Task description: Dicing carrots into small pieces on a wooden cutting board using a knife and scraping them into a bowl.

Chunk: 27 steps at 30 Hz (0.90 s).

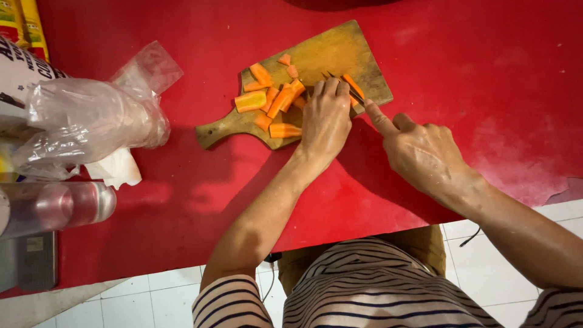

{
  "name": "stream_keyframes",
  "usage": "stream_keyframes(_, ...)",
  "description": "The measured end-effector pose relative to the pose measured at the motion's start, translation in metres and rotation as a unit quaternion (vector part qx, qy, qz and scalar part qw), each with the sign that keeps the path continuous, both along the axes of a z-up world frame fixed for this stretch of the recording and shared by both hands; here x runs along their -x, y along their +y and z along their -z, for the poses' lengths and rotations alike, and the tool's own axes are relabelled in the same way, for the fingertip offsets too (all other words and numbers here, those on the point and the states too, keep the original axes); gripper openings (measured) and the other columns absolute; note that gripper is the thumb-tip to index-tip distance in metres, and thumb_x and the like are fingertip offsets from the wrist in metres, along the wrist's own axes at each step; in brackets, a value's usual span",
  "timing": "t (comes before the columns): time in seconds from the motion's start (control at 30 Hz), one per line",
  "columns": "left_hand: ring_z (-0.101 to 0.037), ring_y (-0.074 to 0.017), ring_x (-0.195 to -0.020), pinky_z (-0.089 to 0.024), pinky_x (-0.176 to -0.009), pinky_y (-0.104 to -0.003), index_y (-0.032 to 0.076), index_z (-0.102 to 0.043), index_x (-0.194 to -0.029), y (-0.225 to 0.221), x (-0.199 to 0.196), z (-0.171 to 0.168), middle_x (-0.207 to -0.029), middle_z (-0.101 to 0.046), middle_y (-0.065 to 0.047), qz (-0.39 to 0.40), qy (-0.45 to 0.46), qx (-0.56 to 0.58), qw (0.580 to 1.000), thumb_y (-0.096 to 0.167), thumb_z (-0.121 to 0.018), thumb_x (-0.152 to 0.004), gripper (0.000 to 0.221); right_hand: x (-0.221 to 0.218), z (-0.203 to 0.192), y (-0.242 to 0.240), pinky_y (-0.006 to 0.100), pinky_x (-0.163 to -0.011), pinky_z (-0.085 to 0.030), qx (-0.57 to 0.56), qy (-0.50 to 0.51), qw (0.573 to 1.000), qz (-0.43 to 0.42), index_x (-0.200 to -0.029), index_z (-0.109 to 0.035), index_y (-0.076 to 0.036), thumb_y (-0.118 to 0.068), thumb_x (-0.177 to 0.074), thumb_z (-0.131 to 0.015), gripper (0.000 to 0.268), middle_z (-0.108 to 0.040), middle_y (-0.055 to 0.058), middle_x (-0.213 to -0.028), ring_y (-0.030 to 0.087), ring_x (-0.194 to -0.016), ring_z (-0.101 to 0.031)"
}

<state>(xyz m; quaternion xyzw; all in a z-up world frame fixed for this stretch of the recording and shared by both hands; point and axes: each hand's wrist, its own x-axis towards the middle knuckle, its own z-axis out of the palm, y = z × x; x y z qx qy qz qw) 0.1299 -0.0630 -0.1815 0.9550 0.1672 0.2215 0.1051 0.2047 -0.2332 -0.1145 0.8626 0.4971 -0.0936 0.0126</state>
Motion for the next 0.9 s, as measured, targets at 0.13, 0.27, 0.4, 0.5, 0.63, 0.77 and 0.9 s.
stream_keyframes(0.13,-0.063,-0.0304,-0.095,-0.061,-0.076,-0.039,-0.002,-0.066,-0.101,0.000,0.002,-0.005,-0.095,-0.061,-0.013,0.006,-0.009,-0.010,1.000,-0.007,-0.080,-0.067,0.037,0.000,-0.002,0.005,0.058,-0.076,-0.062,0.053,0.002,0.999,-0.008,-0.169,-0.027,-0.029,-0.012,-0.096,-0.038,0.076,-0.071,0.013,-0.106,0.043,-0.077,-0.077)
stream_keyframes(0.27,-0.063,-0.0304,-0.093,-0.061,-0.074,-0.038,-0.004,-0.068,-0.100,0.000,-0.003,0.005,-0.093,-0.060,-0.013,0.007,-0.020,-0.013,1.000,-0.011,-0.077,-0.067,0.035,-0.003,0.009,0.002,0.058,-0.075,-0.063,0.076,-0.009,0.997,-0.017,-0.170,-0.022,-0.028,-0.012,-0.096,-0.039,0.077,-0.069,0.014,-0.108,0.044,-0.078,-0.078)
stream_keyframes(0.4,-0.063,-0.0315,-0.092,-0.061,-0.074,-0.037,-0.005,-0.068,-0.099,0.000,-0.001,-0.005,-0.093,-0.060,-0.016,0.019,-0.020,-0.009,1.000,-0.015,-0.076,-0.067,0.035,-0.006,0.001,0.006,0.059,-0.075,-0.062,0.097,-0.014,0.995,-0.037,-0.169,-0.024,-0.024,-0.010,-0.095,-0.038,0.077,-0.070,0.015,-0.109,0.044,-0.077,-0.078)
stream_keyframes(0.5,-0.062,-0.0334,-0.092,-0.061,-0.077,-0.040,-0.005,-0.067,-0.100,0.000,-0.002,-0.002,-0.094,-0.059,-0.017,0.034,-0.015,-0.005,0.999,-0.005,-0.092,-0.049,0.057,-0.012,0.009,0.007,0.058,-0.071,-0.062,0.045,-0.036,0.997,-0.054,-0.169,-0.031,-0.024,-0.012,-0.094,-0.043,0.076,-0.071,0.014,-0.101,0.044,-0.071,-0.077)
stream_keyframes(0.63,-0.061,-0.0292,-0.091,-0.060,-0.075,-0.034,-0.004,-0.068,-0.098,-0.001,-0.002,-0.003,-0.091,-0.058,-0.013,0.004,-0.039,-0.038,0.999,-0.010,-0.083,-0.063,0.039,-0.003,0.040,0.001,0.060,-0.072,-0.061,0.014,-0.022,0.999,-0.031,-0.169,-0.026,-0.022,-0.012,-0.096,-0.041,0.075,-0.067,0.015,-0.103,0.045,-0.071,-0.076)
stream_keyframes(0.77,-0.061,-0.0274,-0.090,-0.061,-0.073,-0.034,-0.004,-0.068,-0.099,-0.003,0.003,-0.015,-0.092,-0.058,-0.012,0.004,-0.045,-0.046,0.998,-0.009,-0.085,-0.062,0.041,-0.002,0.046,0.001,0.061,-0.074,-0.060,-0.032,0.009,0.999,-0.001,-0.169,-0.025,-0.024,-0.013,-0.098,-0.039,0.074,-0.065,0.015,-0.103,0.048,-0.072,-0.074)
stream_keyframes(0.9,-0.060,-0.0277,-0.091,-0.062,-0.074,-0.035,-0.003,-0.064,-0.098,-0.005,0.007,-0.016,-0.093,-0.055,-0.012,0.003,-0.036,-0.034,0.999,-0.009,-0.084,-0.061,0.042,-0.023,0.053,0.000,0.064,-0.064,-0.057,-0.217,0.129,0.968,0.000,-0.152,-0.056,-0.014,-0.015,-0.103,-0.055,0.049,-0.073,0.022,-0.104,0.053,-0.083,-0.070)
